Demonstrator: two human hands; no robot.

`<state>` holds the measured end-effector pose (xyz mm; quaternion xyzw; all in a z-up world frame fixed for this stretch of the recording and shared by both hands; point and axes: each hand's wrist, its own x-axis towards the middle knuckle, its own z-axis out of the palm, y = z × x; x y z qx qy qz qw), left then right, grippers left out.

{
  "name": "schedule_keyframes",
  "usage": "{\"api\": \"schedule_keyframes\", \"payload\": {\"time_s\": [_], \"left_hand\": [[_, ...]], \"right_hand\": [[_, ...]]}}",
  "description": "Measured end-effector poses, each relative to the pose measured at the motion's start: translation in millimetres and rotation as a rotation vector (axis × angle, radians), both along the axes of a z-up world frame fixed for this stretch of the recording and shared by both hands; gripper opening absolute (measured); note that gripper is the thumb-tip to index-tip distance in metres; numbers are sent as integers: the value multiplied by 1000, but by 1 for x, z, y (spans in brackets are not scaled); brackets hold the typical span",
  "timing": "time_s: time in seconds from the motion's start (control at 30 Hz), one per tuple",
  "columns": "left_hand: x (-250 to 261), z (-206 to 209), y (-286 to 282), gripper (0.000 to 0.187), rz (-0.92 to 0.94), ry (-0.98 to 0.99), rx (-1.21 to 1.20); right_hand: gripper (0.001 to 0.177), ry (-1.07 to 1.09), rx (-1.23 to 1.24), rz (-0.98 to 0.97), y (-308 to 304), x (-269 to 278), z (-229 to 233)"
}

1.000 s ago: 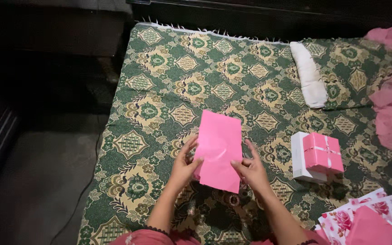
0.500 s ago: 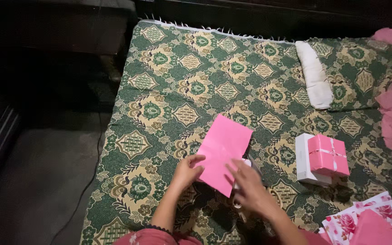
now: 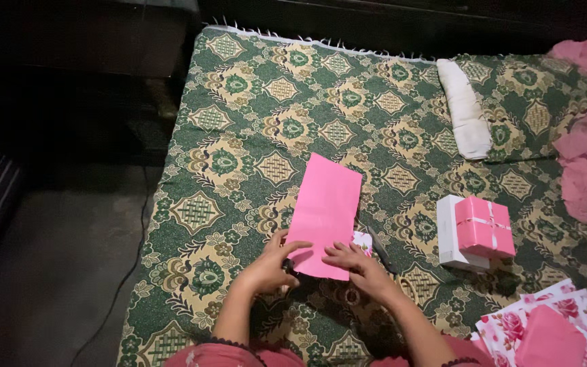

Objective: The person wraps a small box with floral-patterned paper, using scissors to trim excess and tape to secure the folds. They then place the wrapped box aside and begin wrapping another box with pink paper.

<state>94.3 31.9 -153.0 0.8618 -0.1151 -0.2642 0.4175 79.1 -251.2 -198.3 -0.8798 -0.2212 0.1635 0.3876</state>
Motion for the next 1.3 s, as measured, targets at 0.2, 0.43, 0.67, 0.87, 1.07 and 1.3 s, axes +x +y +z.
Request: {"api": "schedule_keyframes", "payload": {"time_s": [0.2,0.43,0.67,0.87,1.07,1.3], "left_hand": [[8,-19,7,43,178,-27,-232],[10,-26,8,23,240,10,-307],[19,-44,2,17,349,20,-227],[27,-96,3,24,388,134,-387],[23,-92,1,33,353,140,-304],[15,-58,-6,33,459,103,-137]], "right_hand": [[58,87,134,-152,-10,5,-4],[58,-33,7,-183,-5,9,-1],[40,104,351,-338,-21,13,-27],[22,146,151,-517,-25,13,-47],[47,137,87,-607,-10,13,-27],[61,92,30,-643,5,9,6]]}}
